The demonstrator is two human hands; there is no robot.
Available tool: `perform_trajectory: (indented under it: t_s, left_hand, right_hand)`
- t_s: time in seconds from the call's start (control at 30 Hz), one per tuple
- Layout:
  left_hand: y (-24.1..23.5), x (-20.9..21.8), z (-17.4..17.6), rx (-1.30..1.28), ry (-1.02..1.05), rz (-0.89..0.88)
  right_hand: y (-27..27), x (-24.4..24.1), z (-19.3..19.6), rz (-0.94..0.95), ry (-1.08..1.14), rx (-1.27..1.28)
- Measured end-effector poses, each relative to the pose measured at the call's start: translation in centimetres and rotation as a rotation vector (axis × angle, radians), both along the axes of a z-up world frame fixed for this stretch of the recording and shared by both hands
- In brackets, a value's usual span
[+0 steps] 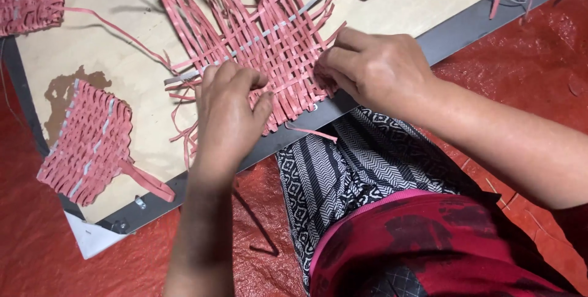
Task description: The person weaves pink rubber strips by hand into a flat mat on a wooden board. They interlace the strips over and under existing rows, gradually extending the woven area.
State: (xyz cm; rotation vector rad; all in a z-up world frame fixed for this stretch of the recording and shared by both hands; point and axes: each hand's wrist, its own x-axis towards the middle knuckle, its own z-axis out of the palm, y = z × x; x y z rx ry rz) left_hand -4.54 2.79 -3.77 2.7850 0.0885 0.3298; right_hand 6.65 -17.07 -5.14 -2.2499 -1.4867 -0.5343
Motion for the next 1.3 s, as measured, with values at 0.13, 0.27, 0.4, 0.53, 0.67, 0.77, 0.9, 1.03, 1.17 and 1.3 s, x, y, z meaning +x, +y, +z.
perform_trajectory:
  t_s: [0.13, 0.27, 0.4, 0.53, 0.67, 0.77, 0.9, 1.03, 1.17, 1.3]
  left_hand:
    - [-1.2, -0.8, -0.9, -0.079, -0.104, 0.029]
    - [-1.7, -0.7, -1.5, -0.057, -0.188, 0.086]
    - [-2.1, -0.5, -1.5, -0.029, -0.186, 0.129]
    - [-2.5, 0.0, -1.4, -0.080, -0.224, 0.149]
    - [-2.8, 0.7, -1.4, -0.165, -0.265, 0.216]
    - [-2.9, 1.0, -1.4, -0.242, -0.223, 0.249]
    - [-3.4, 0.8, -0.8, -0.363, -0.195, 0.259]
    - [-3.7, 0.2, -0.7, -0.356, -0.194, 0.235]
    - [-3.7, -0.1, -1.3, -0.319, -0.184, 0.204]
    - [-3.8, -0.1, -1.5, -0.279, -0.175, 0.207]
  right_hand:
    - [1.2, -0.6, 1.1, 0.108, -0.139, 0.132]
    - [2.4, 0.1, -0.3, 0.319, -0.080, 0.004]
    - [2.8, 0.8, -1.0, 0.422, 0.085, -0.006]
    - [2.8, 1.4, -0.1, 0.474, 0.453, 0.009]
    - [3.7, 0.8, 0.4, 0.427, 0.585, 0.147]
    - [4.4, 1.0, -0.5, 0.359, 0.613, 0.072]
    - [4.7, 1.7, -1.1, 0.322, 0.674, -0.011]
    - [4.7, 1.8, -0.5, 0.370, 0.649, -0.030]
    - [4.7, 2.2, -0.3, 0.402, 0.619, -0.078]
    - [4.4, 2.1, -0.5, 0.242, 0.546, -0.239]
